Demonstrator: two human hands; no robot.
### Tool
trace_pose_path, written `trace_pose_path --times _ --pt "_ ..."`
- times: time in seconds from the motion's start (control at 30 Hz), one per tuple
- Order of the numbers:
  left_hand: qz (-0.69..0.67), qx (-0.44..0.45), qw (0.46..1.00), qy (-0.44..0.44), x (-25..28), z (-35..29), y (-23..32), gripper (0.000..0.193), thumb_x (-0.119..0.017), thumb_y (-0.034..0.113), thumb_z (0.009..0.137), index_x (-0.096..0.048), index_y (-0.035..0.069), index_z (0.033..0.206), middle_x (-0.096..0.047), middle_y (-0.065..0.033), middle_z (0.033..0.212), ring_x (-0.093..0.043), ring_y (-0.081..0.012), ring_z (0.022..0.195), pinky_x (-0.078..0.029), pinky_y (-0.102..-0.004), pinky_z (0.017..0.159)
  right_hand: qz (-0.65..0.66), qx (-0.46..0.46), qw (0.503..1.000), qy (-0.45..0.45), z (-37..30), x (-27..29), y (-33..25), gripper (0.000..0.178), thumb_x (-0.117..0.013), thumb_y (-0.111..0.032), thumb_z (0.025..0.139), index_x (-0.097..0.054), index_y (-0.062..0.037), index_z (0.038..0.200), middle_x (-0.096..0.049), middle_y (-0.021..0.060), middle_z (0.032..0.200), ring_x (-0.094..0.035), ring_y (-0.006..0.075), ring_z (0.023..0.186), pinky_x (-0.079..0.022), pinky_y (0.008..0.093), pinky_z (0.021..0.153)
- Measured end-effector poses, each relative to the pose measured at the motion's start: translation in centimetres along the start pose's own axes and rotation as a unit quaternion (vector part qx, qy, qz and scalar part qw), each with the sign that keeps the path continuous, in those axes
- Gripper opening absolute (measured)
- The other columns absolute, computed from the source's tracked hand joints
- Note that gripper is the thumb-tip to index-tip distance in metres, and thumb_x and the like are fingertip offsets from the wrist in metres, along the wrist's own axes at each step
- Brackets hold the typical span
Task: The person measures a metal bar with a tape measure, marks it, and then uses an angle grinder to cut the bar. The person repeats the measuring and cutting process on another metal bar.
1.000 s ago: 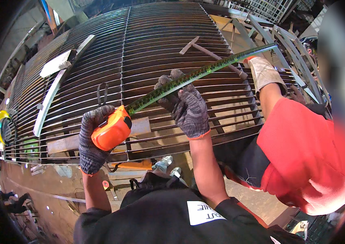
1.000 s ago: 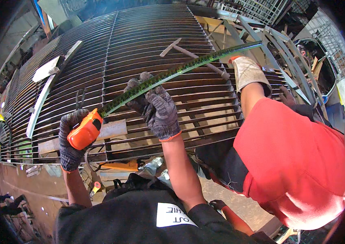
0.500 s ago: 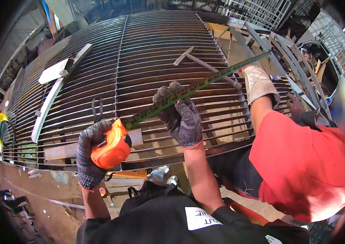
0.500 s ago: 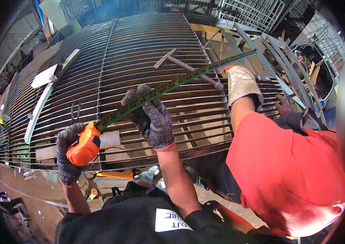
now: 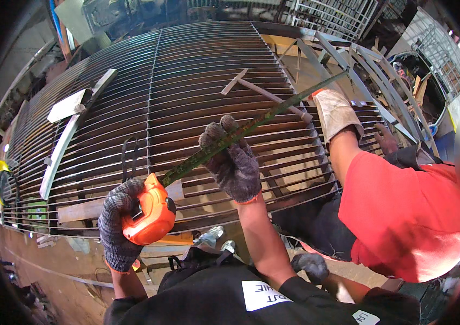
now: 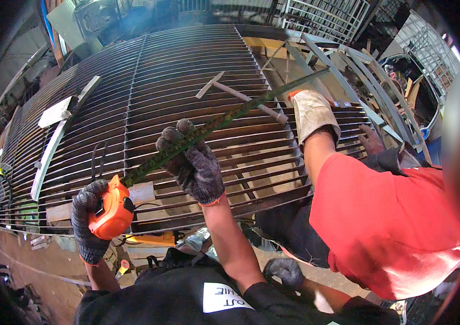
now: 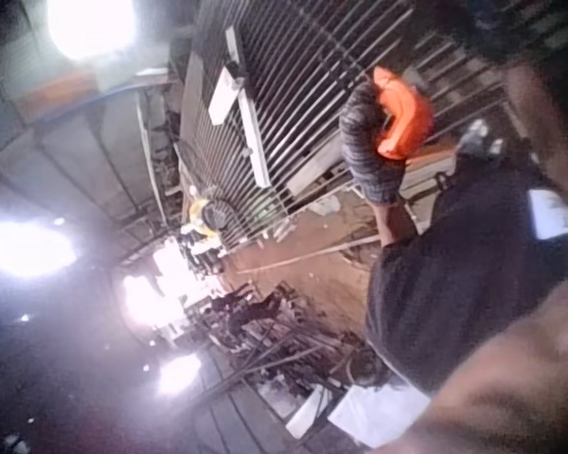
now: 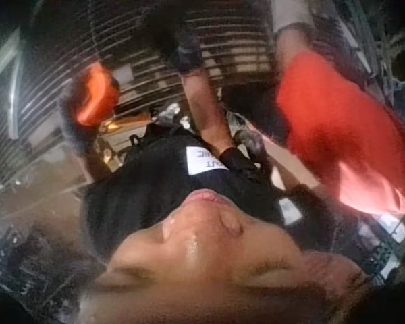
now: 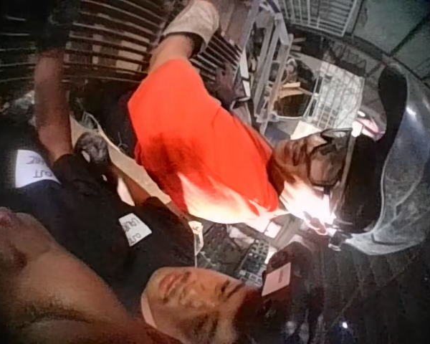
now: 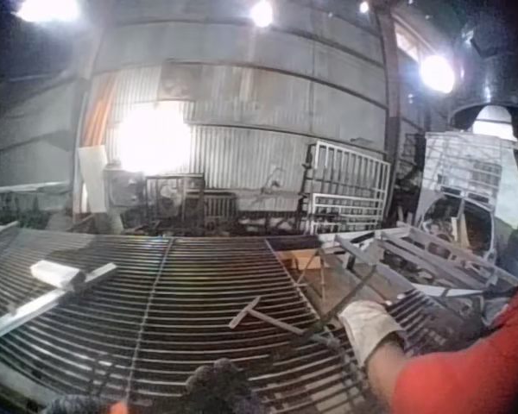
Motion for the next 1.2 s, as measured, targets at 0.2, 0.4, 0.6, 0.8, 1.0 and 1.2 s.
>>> trace_pose_path --times 0.2,0.4,0.6,0.8,1.0,1.2 --pt "-0.044 0.102 0.994 0.019 -1.7 -0.1 3.4 0.029 -0.054 0.023 0.084 -0.055 0.001 0.102 -0.056 -0.0119 0.109 -0.053 -0.0217 0.103 -0.042 -0.0368 0.094 0.059 0.005 0.998 0.013 -0.3 -0.4 0.0 0.039 -0.045 -0.006 0.088 -0.044 -0.0099 0.128 -0.05 0.015 0.123 -0.05 0.0296 0.112 -0.044 0.0406 0.093" --pt "-0.25 0.133 0.958 0.035 0.1 -0.1 0.8 0.021 -0.052 0.015 0.083 -0.055 0.0 0.097 -0.055 -0.0123 0.109 -0.053 -0.0213 0.102 -0.043 -0.0347 0.091 0.049 -0.006 0.999 0.021 -0.4 -0.9 1.3 0.039 -0.045 -0.006 0.088 -0.044 -0.0096 0.127 -0.051 0.0156 0.121 -0.052 0.0298 0.11 -0.045 0.0398 0.091" --pt "0.012 -0.034 0.997 -0.065 -2.0 0.5 1.8 0.028 -0.055 0.016 0.082 -0.054 0.001 0.106 -0.055 -0.0141 0.109 -0.054 -0.0226 0.099 -0.043 -0.0359 0.088 -0.093 0.009 0.995 0.046 -1.4 -1.5 -1.9 0.039 -0.046 -0.006 0.087 -0.045 -0.0094 0.126 -0.053 0.0161 0.119 -0.053 0.03 0.107 -0.046 0.0389 0.089" --pt "-0.31 0.076 0.94 -0.12 0.7 0.9 -1.7 0.034 -0.042 0.022 0.088 -0.05 0.0 0.113 -0.054 -0.013 0.112 -0.054 -0.025 0.102 -0.045 -0.039 0.09 -0.465 -0.088 0.88 0.044 -2.6 -3.7 -3.3 0.039 -0.046 -0.006 0.087 -0.045 -0.0091 0.126 -0.054 0.0167 0.117 -0.054 0.0301 0.105 -0.046 0.0381 0.087" --pt "-0.391 0.168 0.889 -0.168 0.5 1.9 -3.0 0.035 -0.043 0.026 0.09 -0.05 0.004 0.116 -0.052 -0.0109 0.117 -0.051 -0.0256 0.105 -0.044 -0.0404 0.09 -0.809 -0.206 0.551 0.002 -3.7 -9.4 -5.8 0.039 -0.047 -0.006 0.086 -0.046 -0.0088 0.125 -0.055 0.0172 0.115 -0.056 0.0303 0.103 -0.047 0.0372 0.085" --pt "-0.273 0.128 0.95 -0.086 3.5 2.5 -6.6 0.036 -0.046 0.03 0.088 -0.052 0.007 0.116 -0.053 -0.0096 0.117 -0.052 -0.0241 0.104 -0.044 -0.0397 0.09 -0.867 -0.268 0.419 0.038 -5.2 -13.2 -6.9 0.039 -0.047 -0.005 0.086 -0.047 -0.0086 0.124 -0.056 0.0177 0.113 -0.057 0.0305 0.1 -0.048 0.0364 0.083"
Point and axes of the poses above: each hand's wrist, its own z-axis towards the middle knuckle, its own x-axis out of the back of the hand, y = z × x, the point moved 3 cm from there along z, towards the middle knuckle
